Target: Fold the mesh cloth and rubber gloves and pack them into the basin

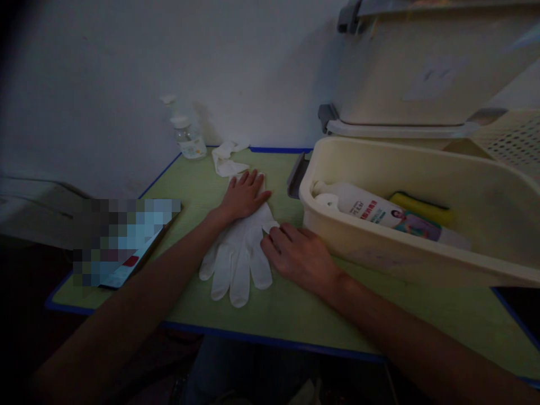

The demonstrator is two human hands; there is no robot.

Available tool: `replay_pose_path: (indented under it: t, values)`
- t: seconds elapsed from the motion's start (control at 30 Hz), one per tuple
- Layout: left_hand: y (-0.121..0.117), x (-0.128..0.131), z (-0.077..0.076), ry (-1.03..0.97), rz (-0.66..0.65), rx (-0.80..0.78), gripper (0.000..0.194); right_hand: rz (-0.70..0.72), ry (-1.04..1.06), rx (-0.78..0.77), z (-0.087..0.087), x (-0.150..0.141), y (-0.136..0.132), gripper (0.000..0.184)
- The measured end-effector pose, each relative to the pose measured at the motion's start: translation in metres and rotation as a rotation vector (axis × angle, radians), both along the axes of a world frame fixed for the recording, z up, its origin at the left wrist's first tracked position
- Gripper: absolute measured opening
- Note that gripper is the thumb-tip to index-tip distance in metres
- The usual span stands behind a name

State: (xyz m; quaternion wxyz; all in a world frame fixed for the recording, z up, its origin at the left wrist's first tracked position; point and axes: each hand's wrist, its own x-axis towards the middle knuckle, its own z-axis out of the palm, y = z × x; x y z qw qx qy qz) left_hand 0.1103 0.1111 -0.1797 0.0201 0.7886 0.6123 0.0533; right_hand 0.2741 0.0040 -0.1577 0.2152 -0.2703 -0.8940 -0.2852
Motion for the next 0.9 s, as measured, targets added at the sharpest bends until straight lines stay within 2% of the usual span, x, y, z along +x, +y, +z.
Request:
replay_pose_path:
  t: [0.3, 0.73, 0.9]
  values:
    - [-0.0008, -0.0005, 0.0016, 0.000, -0.002, -0.015, 0.063, 0.079, 0.074, 0.016, -0.0026, 0.0030, 0.0021, 0.027]
    - [-0.0013, -0.0008, 0.0025, -0.028, -0.003, -0.018, 0.063, -0.033, 0.082, -0.175, -0.0052, 0.0008, -0.0032, 0.018]
    - [-0.0009, -0.0008, 0.0028, -0.010, 0.005, -0.031, 0.063, -0.029, 0.057, -0.163, -0.0019, 0.0013, -0.0036, 0.023]
